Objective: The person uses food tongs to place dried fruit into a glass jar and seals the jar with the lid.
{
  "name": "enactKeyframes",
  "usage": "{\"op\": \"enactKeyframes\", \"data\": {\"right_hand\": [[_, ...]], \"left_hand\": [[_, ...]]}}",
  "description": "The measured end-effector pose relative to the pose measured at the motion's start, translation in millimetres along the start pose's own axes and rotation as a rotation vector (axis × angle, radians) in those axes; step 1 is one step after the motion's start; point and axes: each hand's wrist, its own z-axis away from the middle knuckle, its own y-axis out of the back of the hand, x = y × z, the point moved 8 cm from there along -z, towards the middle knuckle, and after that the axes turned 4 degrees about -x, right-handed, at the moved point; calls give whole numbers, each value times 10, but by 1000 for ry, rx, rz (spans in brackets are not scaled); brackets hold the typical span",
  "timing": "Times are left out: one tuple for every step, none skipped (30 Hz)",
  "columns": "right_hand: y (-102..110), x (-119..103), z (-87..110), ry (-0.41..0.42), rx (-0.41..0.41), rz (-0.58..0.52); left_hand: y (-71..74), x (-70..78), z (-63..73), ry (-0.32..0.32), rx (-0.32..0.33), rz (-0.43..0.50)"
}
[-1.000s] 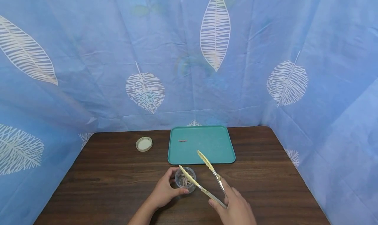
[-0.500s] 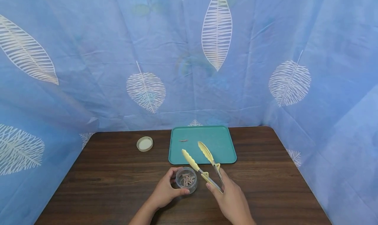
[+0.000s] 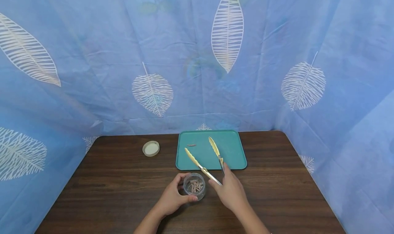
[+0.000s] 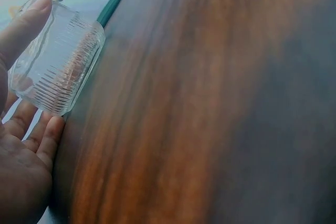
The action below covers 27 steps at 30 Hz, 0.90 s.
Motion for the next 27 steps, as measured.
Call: {"op": "enactKeyframes", "data": {"right_hand": [[-16,-9,-28,-4,-4,-3],[-27,-20,-55,-4,-1,3],[-42,-26,-82,-5,1,11],[-57,-37,-107,-2,1,21],[-76,-41,-133,-2,0,33],[-87,-54,-156,8,6,58],[-106,-53,-184,12,8,81],[-124,-60,-209,19,7,102],[-148,-56,-235,19,0,114],[-168,-55,-258,20,-8,124],[-189,-47,-284,17,-17,131],[-203,-44,-305,16,-22,134],[-217,-40,-329,13,-27,138],[-225,-44,-347,10,-34,134],[-235,-42,-371,5,-39,133],[-243,-45,-394,-1,-46,125],[-252,-50,-418,-5,-54,114],[-260,-62,-439,-8,-61,110],[-267,-77,-459,-10,-68,113],[-273,-92,-477,-10,-73,122],[-283,-103,-496,-11,-79,126],[-291,-116,-516,-11,-85,127],[-296,-129,-534,-11,-87,131],[-305,-135,-551,-19,-93,134],[-310,-140,-569,-22,-96,131],[-319,-138,-589,-31,-102,124],[-330,-133,-611,-41,-111,112]], "left_hand": [[1,-1,-2,-2,0,-2],[2,-1,-4,-5,0,-5],[3,1,-6,-9,0,-6],[4,2,-7,-11,0,-6],[6,4,-9,-15,1,-5],[7,6,-10,-17,0,-4],[8,7,-11,-18,-1,-3],[8,7,-12,-18,-2,-4],[8,6,-12,-16,-5,-1],[6,4,-12,-13,-8,0],[3,3,-12,-10,-12,2],[0,1,-11,-6,-15,3],[-1,-1,-10,-2,-17,4],[-3,-2,-9,0,-20,5],[-4,-2,-9,1,-21,8],[-4,-2,-9,1,-20,10],[-2,-2,-9,0,-19,11],[-1,-3,-9,0,-18,13],[0,-4,-10,-1,-16,14],[0,-6,-10,-3,-16,15],[0,-7,-12,-5,-15,15],[4,-6,-14,-8,-13,15],[6,-5,-14,-12,-12,14],[7,-4,-15,-14,-11,14],[8,-3,-16,-18,-12,14],[9,-2,-15,-20,-12,13],[10,1,-16,-24,-12,14]]}}
